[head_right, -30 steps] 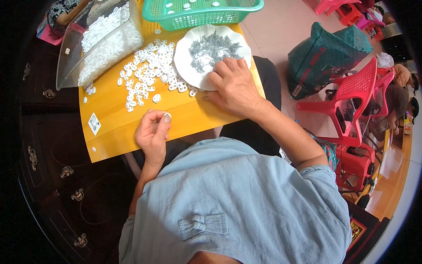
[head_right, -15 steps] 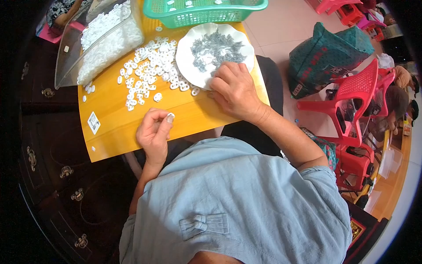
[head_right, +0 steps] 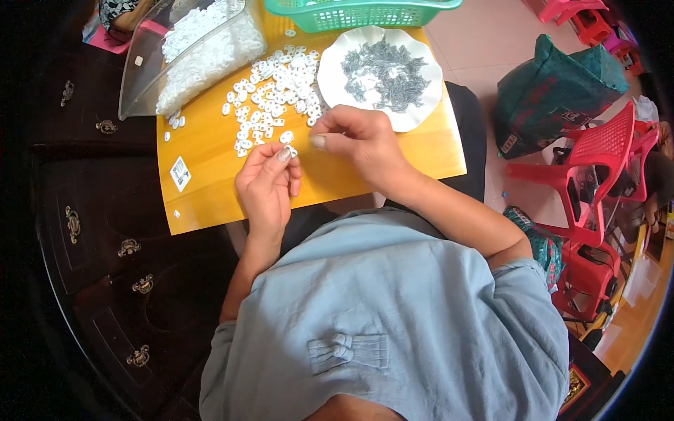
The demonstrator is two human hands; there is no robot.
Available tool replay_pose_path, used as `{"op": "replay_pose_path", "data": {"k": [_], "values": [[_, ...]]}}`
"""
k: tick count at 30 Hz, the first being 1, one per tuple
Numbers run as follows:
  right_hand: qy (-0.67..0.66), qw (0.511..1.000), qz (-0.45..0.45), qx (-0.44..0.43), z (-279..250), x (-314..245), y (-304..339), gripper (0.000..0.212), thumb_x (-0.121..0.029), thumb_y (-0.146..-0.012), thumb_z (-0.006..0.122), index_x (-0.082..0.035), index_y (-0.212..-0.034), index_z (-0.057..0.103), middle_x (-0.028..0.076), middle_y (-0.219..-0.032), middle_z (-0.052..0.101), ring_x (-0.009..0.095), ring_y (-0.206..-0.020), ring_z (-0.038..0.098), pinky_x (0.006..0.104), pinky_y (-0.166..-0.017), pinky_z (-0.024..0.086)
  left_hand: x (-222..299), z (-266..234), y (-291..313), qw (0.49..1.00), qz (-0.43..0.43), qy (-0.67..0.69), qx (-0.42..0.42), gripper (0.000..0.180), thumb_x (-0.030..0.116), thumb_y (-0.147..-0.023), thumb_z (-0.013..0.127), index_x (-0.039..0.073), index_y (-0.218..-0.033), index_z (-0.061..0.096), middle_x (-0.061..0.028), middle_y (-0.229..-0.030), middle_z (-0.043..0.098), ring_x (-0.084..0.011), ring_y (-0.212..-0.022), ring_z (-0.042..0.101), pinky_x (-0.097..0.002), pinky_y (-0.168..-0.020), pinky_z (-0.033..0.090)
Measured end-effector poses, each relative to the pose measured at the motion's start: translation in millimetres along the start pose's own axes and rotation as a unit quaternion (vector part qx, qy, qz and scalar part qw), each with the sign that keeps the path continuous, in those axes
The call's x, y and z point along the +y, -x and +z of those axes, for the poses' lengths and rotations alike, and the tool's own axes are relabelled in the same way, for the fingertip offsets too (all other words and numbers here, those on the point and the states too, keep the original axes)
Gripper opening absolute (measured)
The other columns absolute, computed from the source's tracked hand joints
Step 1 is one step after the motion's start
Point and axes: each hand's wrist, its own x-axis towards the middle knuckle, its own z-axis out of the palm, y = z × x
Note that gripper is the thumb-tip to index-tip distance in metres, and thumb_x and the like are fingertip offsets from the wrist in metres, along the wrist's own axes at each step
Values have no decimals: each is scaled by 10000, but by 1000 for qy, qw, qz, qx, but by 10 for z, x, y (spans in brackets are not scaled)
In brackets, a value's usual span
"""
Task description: Manually assembling small white plastic components by inserting metal pins into them.
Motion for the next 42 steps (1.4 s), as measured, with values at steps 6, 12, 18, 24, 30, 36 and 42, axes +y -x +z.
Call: {"op": "replay_pose_path", "data": {"k": [6, 12, 18, 24, 30, 36, 42], "values": [[-242, 967, 78, 25, 317, -18, -123, 72, -52, -895, 671, 4, -937, 689, 33, -855, 682, 86, -802, 604, 237, -755, 485, 98, 87, -28, 999, -14, 42, -11, 115, 92, -945, 606, 0, -1008, 580, -97, -820, 635, -149, -645, 587, -247, -504, 436], [-215, 974, 62, 24, 319, 126, -112, 69, -42, -890, 679, 5, -935, 701, 33, -863, 694, 92, -801, 616, 238, -758, 496, 96, 95, -23, 997, -29, 70, -5, 116, 89, -952, 598, -6, -1010, 569, -94, -816, 626, -149, -645, 583, -258, -502, 433], [-249, 965, 69, 50, 339, 57, -124, 81, -34, -879, 688, 10, -945, 707, 33, -866, 701, 91, -812, 618, 237, -767, 499, 81, 94, -27, 998, -36, 40, 25, 106, 88, -959, 586, -4, -1006, 561, -85, -821, 613, -141, -655, 575, -260, -507, 429], [-260, 964, 49, 30, 371, 169, -166, 68, -30, -878, 689, 8, -929, 714, 37, -866, 703, 91, -826, 619, 233, -771, 497, 136, 133, -25, 997, -49, 56, 31, 121, 94, -961, 586, -5, -1021, 551, -83, -818, 603, -149, -655, 570, -264, -503, 424], [-181, 982, 49, 29, 389, 232, -137, 66, -20, -879, 684, 14, -928, 712, 37, -865, 704, 93, -828, 619, 230, -770, 498, 124, 96, -11, 997, -46, 52, 40, 122, 86, -958, 589, -5, -1029, 548, -86, -821, 606, -151, -655, 571, -262, -511, 431], [-248, 966, 55, 40, 405, 222, -160, 85, -36, -892, 677, 18, -952, 704, 36, -882, 700, 92, -839, 620, 230, -778, 507, 105, 131, 5, 997, -43, 24, 56, 113, 84, -951, 597, -3, -1010, 558, -83, -827, 617, -143, -662, 576, -257, -516, 435], [-203, 978, 35, 20, 396, 328, -136, 95, -46, -902, 671, 17, -969, 697, 35, -896, 695, 89, -838, 616, 227, -772, 505, 90, 148, 25, 998, -14, 0, 67, 102, 74, -946, 599, -4, -1000, 563, -73, -816, 626, -124, -648, 571, -243, -514, 433]]}}
